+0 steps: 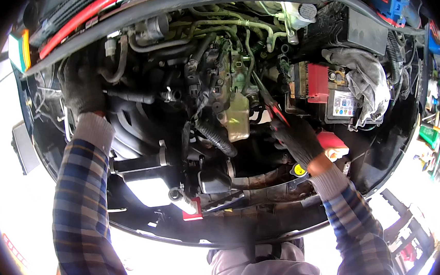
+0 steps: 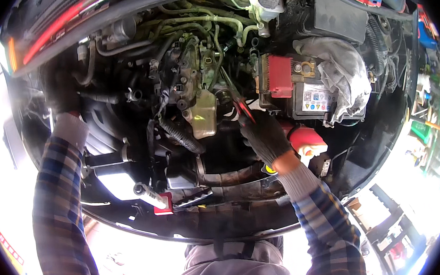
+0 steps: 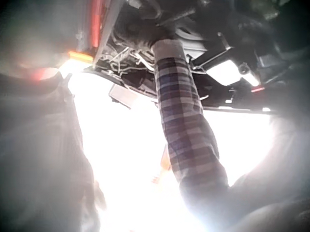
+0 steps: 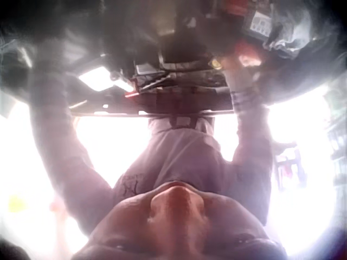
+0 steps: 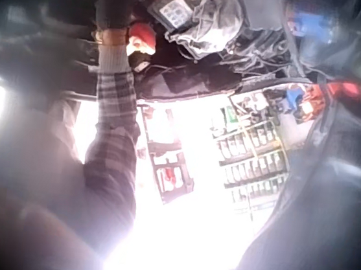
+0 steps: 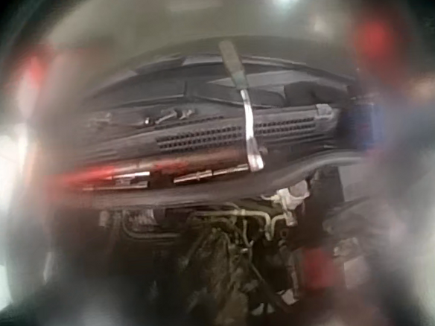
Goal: The person works on a car engine with the hood open, using a wrench to tighten bolts and a pair of pliers to manipulate components within the engine bay. The individual is seen reaching into the engine compartment to adjust parts and secure connections.
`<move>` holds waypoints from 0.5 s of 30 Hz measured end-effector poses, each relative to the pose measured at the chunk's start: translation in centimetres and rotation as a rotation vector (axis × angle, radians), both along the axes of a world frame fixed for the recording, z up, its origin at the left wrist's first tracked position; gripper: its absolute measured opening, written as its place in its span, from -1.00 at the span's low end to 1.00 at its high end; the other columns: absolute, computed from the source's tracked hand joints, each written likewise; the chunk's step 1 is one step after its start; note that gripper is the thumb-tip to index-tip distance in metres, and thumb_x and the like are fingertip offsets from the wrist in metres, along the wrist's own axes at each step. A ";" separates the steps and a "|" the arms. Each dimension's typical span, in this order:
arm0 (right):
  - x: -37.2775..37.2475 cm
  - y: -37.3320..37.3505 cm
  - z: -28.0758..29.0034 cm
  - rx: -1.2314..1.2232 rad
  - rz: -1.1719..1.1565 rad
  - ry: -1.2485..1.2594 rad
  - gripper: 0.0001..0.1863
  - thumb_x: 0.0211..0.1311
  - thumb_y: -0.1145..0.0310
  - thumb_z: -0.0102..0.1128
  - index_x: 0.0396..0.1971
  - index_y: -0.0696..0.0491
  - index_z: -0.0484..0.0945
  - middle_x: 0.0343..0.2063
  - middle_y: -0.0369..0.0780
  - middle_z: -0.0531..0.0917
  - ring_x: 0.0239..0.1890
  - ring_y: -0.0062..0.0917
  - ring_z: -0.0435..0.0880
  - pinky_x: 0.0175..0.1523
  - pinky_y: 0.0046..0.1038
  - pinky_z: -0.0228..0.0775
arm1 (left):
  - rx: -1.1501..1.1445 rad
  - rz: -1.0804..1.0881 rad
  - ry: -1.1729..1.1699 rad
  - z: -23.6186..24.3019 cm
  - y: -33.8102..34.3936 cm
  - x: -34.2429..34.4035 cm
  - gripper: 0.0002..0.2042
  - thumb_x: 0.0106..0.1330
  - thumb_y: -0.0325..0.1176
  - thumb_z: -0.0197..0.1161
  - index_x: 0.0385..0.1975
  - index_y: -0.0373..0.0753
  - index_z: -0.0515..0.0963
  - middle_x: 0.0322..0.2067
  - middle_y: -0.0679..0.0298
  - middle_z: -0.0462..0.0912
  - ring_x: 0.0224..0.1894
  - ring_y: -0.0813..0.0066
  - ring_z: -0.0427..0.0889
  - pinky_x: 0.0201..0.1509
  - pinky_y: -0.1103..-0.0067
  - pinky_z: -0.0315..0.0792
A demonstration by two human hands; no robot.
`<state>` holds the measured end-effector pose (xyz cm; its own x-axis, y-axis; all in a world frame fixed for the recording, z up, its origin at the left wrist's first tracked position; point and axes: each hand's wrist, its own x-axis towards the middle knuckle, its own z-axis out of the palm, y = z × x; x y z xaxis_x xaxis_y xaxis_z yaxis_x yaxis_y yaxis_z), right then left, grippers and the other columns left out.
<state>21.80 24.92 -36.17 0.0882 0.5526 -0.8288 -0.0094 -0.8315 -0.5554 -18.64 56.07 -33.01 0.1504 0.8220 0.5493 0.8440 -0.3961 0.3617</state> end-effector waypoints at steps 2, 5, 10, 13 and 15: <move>1.9 -2.6 2.2 0.192 0.092 -0.183 -0.78 0.38 0.39 0.12 -0.06 0.11 0.59 -0.26 -0.09 0.69 -0.21 -0.09 0.68 -0.12 -0.18 0.54 | 0.021 -0.010 0.033 0.5 -0.1 0.9 -0.60 0.31 -0.23 0.19 0.13 -0.16 0.64 0.09 -0.02 0.61 0.23 -0.03 0.52 0.37 0.19 0.34; 4.1 -5.3 7.2 0.613 0.493 -0.644 -0.60 0.17 0.54 0.19 0.06 0.15 0.58 -0.06 -0.04 0.66 -0.02 -0.07 0.64 0.08 -0.17 0.50 | 0.027 -0.002 0.078 1.0 0.3 -0.2 -0.59 0.31 -0.23 0.20 0.13 -0.17 0.64 0.11 -0.04 0.61 0.22 -0.03 0.52 0.35 0.19 0.35; 6.1 -14.3 9.2 0.661 0.454 -0.928 -0.47 0.07 0.58 0.18 0.14 0.15 0.54 0.11 0.02 0.60 0.14 -0.02 0.58 0.18 -0.15 0.48 | -0.548 -0.128 -0.227 5.2 0.6 1.7 -0.65 0.39 -0.34 0.15 0.10 -0.32 0.63 0.09 0.00 0.65 0.16 0.10 0.59 0.26 0.29 0.45; 5.5 -20.6 8.3 0.692 0.319 -1.033 -0.47 0.07 0.59 0.21 0.14 0.15 0.52 0.11 0.01 0.60 0.10 -0.02 0.60 0.14 -0.14 0.49 | -0.093 -0.388 0.377 7.9 -5.6 8.2 -0.68 0.34 -0.44 0.21 0.08 -0.28 0.63 -0.02 0.14 0.72 -0.06 0.14 0.70 0.10 0.38 0.58; 4.6 -24.4 8.2 0.561 0.324 -1.095 -0.48 0.08 0.58 0.23 0.13 0.16 0.51 0.10 0.00 0.60 0.07 -0.03 0.61 0.13 -0.14 0.50 | -0.012 -0.747 0.779 8.2 -7.9 14.8 -0.81 0.24 -0.48 0.26 -0.16 -0.16 0.66 -0.17 0.14 0.71 -0.13 0.15 0.70 0.00 0.35 0.61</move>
<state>26.43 0.50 -27.99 0.3719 0.9267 -0.0545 0.8339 -0.3593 -0.4190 -3.84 48.19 -24.85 0.9207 0.3823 0.0781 0.3901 -0.9061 -0.1636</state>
